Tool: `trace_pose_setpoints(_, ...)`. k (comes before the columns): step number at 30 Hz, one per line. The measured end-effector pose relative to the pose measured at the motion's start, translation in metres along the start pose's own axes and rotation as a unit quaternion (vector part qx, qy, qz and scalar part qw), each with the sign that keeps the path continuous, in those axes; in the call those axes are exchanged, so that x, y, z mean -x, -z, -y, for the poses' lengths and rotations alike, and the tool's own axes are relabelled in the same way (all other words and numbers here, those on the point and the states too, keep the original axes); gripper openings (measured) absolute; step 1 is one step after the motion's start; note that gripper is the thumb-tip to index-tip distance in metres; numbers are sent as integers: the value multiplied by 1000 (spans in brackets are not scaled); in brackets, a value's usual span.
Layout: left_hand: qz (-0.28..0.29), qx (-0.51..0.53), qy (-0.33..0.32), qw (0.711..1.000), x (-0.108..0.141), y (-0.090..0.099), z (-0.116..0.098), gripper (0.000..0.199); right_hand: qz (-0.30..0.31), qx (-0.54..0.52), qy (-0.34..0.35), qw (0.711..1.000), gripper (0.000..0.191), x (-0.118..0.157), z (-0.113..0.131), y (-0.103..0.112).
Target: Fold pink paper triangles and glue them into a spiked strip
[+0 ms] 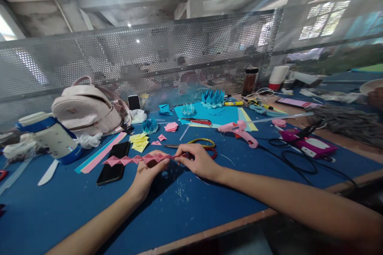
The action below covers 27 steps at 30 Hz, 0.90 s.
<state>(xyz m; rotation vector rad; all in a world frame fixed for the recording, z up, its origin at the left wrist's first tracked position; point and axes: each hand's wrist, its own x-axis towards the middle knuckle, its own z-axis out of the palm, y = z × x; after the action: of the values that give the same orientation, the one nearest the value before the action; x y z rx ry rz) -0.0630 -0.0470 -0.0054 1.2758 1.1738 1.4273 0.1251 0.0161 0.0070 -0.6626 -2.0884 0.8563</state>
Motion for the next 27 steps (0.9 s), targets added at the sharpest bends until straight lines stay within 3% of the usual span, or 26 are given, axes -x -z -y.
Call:
trace_pose_setpoints(6, -45, 105, 43, 992, -10, 0, 6, 41, 2, -54, -36, 998, 26, -4, -7, 1)
trace_pose_setpoints(13, -66, 169, 65, 981, -12, -1, 2, 46, 7, -107, -70, 992, 38, -6, -7, 1)
trace_pose_setpoints(17, -57, 170, 54, 982, -11, 1, 4, 54, 8, -118, -73, 990, 39, -5, -3, 1)
trace_pose_setpoints(23, -38, 133, 43, 990, -13, 5, 14, 45, 14, -122, -77, 989, 38, -4, -2, 1)
trace_pose_setpoints(27, 7, 63, 41, 997, -10, 4, 11, 36, 35, -123, -72, 989, 36, -4, -4, 0)
